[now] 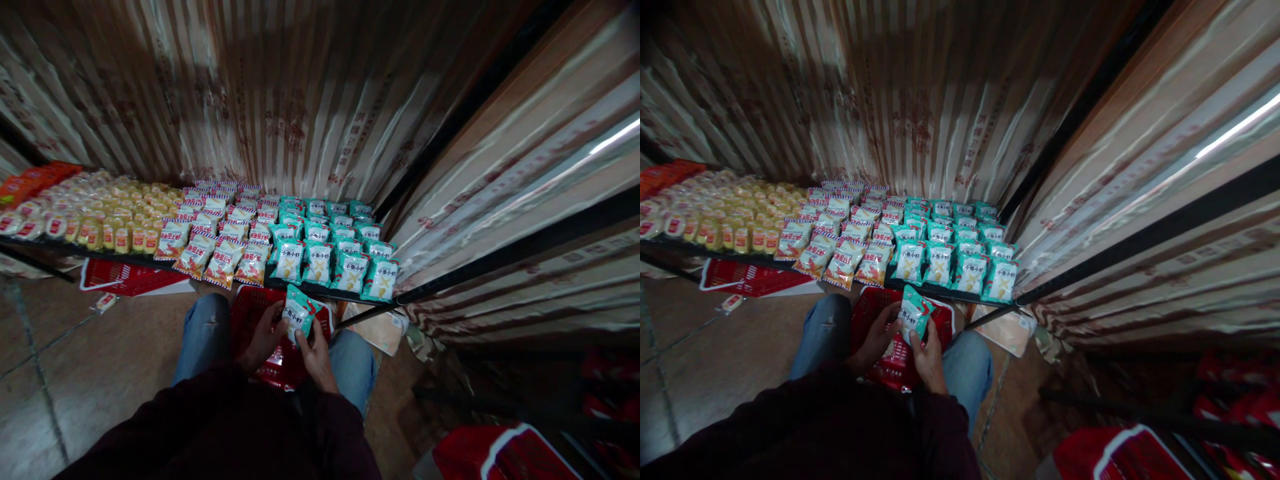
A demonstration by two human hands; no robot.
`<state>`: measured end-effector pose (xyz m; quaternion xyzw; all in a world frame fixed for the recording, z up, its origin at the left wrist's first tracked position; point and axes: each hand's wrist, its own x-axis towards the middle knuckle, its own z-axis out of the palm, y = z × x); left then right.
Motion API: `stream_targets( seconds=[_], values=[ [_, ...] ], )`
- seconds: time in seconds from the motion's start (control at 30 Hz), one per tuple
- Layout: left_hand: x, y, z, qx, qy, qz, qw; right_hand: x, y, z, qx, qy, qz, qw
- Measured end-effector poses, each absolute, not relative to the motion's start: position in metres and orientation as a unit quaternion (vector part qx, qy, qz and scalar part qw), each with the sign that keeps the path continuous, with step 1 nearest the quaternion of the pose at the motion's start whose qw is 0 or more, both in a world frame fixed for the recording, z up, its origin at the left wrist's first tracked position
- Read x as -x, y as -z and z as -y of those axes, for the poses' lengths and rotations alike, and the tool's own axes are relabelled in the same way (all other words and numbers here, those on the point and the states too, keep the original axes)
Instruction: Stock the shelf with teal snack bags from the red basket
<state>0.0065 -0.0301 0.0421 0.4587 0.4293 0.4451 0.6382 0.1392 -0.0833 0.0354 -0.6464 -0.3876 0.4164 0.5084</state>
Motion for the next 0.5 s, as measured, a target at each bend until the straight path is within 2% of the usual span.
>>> stream_targets(
  seconds=[0.5],
  values=[
    [-0.078,-0.052,0.021,-0.515,-0.414,-0.385,0.644,-0.196,-0.048,0.085,0.661,-0.38,0.317,0.564]
  ],
)
